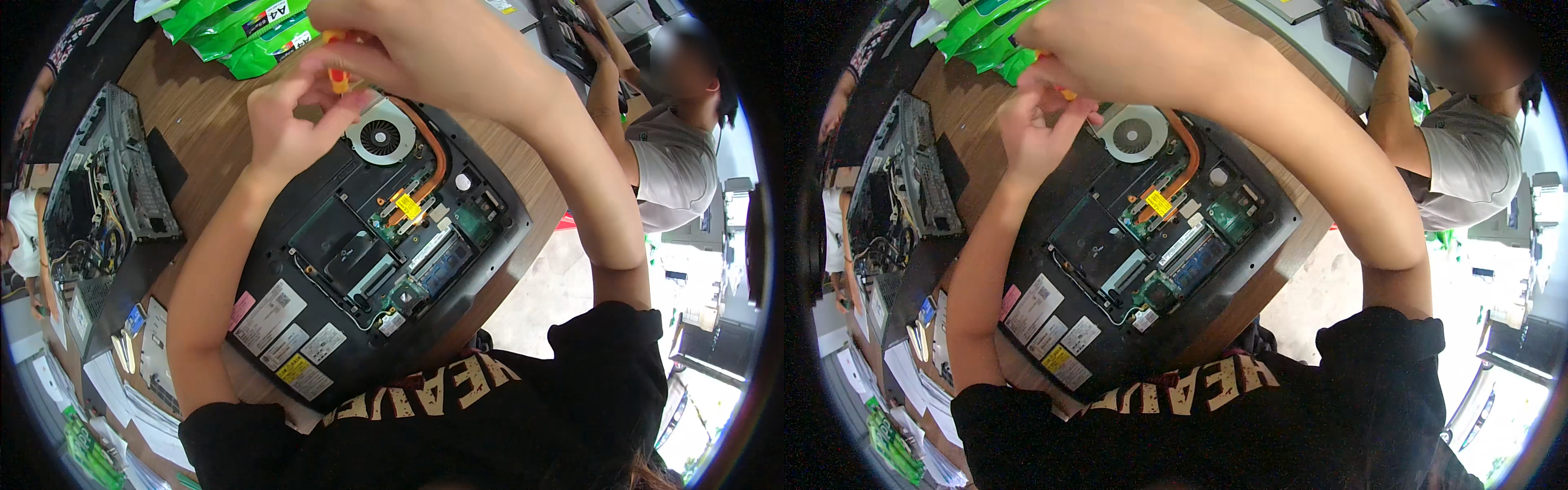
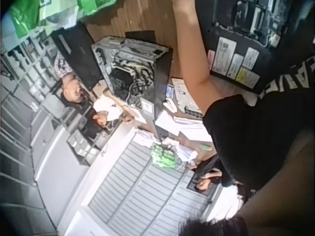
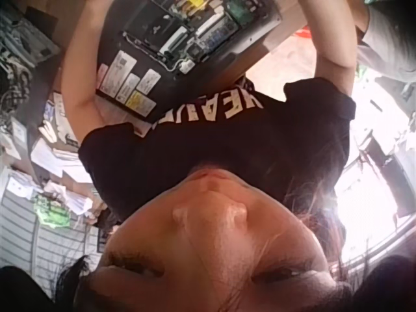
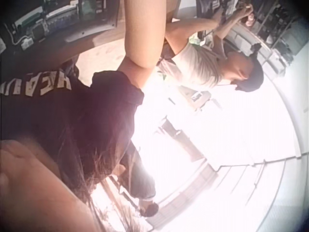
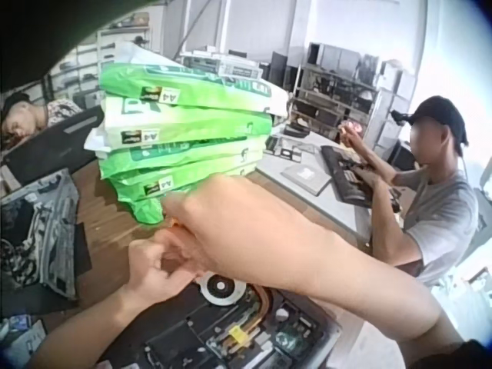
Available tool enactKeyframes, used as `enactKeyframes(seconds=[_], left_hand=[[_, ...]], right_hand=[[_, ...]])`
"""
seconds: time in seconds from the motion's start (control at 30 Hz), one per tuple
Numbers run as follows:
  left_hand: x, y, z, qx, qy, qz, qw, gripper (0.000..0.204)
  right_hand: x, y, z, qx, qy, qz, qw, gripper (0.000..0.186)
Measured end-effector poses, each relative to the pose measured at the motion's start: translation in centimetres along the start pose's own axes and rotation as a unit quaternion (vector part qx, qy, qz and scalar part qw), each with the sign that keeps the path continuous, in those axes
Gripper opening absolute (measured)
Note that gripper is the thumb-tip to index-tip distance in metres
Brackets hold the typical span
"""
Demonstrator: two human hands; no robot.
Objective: The person disassembles a laptop by using a screwdriver to remove screws from the internal components, including the cooling fan and various brackets, placing the screws into a roll of tape.
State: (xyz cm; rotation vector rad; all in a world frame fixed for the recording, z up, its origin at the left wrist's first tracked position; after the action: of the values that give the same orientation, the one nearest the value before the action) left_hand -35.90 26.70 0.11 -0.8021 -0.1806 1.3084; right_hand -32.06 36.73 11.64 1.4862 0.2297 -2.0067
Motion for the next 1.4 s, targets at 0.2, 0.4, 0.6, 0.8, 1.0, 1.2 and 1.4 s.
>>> enactKeyframes(seconds=[0.2,0.4,0.6,0.8,1.0,1.2,1.4], left_hand=[[0.3,-0.2,0.5,-0.042,0.038,-0.011,0.998,0.011],[0.8,-1.8,0.4,0.0,0.087,0.052,0.995,0.01],[0.6,-1.5,0.2,0.016,0.058,0.005,0.998,0.017],[0.2,-2.6,0.8,0.054,0.098,0.03,0.993,0.018],[0.5,-1.5,-0.3,0.049,0.052,0.062,0.996,0.019],[0.3,1.2,-0.1,-0.071,0.034,-0.129,0.989,0.026],[2.2,0.6,0.7,0.04,0.114,0.072,0.99,0.011]], right_hand=[[-0.7,-0.4,-1.3,-0.058,-0.071,-0.027,0.995,0.032],[0.8,-1.3,-2.9,0.016,-0.097,-0.12,0.988,0.042],[1.4,-1.7,-1.8,0.013,-0.125,-0.106,0.986,0.039],[0.5,-1.8,-2.3,0.034,-0.082,0.04,0.995,0.041],[3.2,-2.1,-2.7,0.088,-0.135,-0.066,0.985,0.042],[-2.0,-2.1,-8.9,0.108,-0.397,0.119,0.904,0.028],[-5.5,-1.0,-22.9,0.274,-0.492,0.182,0.806,0.014]])
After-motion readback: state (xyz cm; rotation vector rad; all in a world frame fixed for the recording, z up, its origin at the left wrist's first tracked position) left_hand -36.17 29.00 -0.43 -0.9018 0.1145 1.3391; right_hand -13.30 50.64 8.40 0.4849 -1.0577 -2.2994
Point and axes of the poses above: each hand's wrist, its own z-axis towards the middle knuckle, its own x-axis out of the palm, y = z × x, the point moved 6 cm from there along z, towards the middle knuckle, and after that the axes turned 2 degrees about -z, right-handed, at the moved point
